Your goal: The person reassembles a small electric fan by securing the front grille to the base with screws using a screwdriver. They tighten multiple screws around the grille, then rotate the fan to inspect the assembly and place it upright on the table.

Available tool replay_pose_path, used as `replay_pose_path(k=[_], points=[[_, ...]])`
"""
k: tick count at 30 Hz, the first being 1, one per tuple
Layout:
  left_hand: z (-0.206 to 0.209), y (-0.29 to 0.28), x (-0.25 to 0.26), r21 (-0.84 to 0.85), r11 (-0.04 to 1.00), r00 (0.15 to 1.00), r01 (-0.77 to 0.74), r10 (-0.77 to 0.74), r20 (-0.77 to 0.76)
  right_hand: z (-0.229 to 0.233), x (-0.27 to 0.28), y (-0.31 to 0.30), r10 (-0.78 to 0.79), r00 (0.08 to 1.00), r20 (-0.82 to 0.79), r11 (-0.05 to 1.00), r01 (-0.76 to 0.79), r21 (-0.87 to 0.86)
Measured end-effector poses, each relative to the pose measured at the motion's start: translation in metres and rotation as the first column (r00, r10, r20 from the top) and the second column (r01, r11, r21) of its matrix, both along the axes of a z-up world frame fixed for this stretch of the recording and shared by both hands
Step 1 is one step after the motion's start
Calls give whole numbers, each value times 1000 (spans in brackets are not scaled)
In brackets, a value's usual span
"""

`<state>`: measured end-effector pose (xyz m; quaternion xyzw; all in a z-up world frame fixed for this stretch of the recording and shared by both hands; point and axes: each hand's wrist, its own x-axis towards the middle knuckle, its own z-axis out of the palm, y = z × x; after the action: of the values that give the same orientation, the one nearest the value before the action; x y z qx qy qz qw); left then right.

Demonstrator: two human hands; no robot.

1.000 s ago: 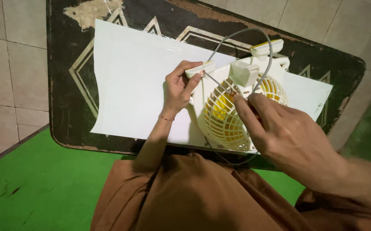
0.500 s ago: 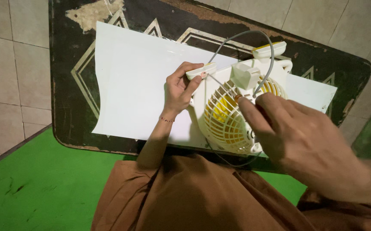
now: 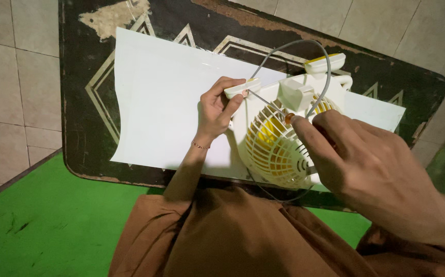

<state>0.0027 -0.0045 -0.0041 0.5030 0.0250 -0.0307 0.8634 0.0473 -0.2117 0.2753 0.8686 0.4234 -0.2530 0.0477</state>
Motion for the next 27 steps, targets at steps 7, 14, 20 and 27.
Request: replay_pose_path(k=[7,14,20,27], points=[[4,1,1,-44,999,1000,8,-9,-15,-3,1,3,13,1000,-12,1000,-13,-1],[3,2,1,-47,999,1000,4,-5,-23,-6,1,12,58,997,41,993,-53,-106],[2,4,1,10,1000,1000,4,-4,-8,-7,4,28,136,981,137,990,-128,-64],[6,6,0,-25,1000,1000,-3,3,-16,-5,10,51,142,988,60,990,-141,-21]])
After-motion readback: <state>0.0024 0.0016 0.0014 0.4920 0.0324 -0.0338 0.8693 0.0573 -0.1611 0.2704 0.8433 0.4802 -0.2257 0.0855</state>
